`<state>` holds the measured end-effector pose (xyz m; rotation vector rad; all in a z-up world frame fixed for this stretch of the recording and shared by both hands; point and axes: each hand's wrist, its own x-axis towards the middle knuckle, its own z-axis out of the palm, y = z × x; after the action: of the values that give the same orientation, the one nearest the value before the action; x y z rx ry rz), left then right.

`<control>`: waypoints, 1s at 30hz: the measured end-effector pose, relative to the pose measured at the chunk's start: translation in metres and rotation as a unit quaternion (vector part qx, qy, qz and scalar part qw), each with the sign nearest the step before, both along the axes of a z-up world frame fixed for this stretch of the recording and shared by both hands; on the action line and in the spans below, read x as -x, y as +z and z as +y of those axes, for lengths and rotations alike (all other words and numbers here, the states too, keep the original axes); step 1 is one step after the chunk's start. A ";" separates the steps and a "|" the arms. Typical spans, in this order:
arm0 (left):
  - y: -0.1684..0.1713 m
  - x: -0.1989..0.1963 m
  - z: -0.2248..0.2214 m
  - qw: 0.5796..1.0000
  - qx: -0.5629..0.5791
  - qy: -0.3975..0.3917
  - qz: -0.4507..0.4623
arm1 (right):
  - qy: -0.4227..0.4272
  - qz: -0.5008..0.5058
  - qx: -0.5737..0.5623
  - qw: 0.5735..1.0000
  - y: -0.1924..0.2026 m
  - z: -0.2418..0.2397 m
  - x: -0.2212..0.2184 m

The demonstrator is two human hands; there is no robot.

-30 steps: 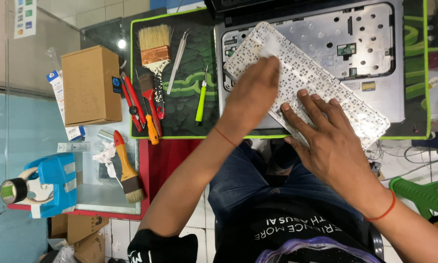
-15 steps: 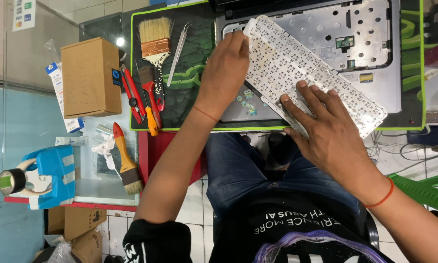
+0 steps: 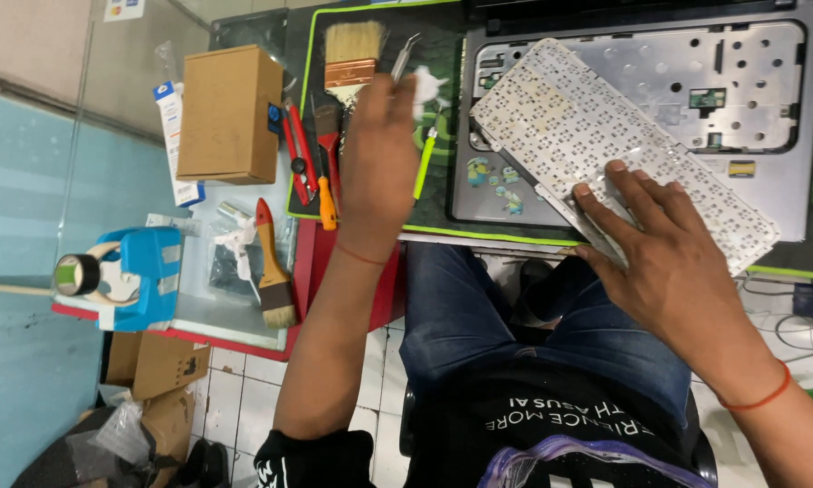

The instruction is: Cleaning a laptop keyboard and its internal housing using brushes, tweezers, and wipes.

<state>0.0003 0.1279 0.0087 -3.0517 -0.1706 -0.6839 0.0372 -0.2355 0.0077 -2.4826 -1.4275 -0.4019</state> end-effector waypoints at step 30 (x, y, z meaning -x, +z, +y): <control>0.121 0.209 -0.002 0.844 0.300 0.445 0.003 | 0.059 0.109 0.019 0.992 0.004 -0.027 -0.021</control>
<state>-0.2088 0.1262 0.1299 -2.8730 -1.9593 -0.5860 0.0584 -0.2623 0.0118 -2.3693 -1.4943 -0.0781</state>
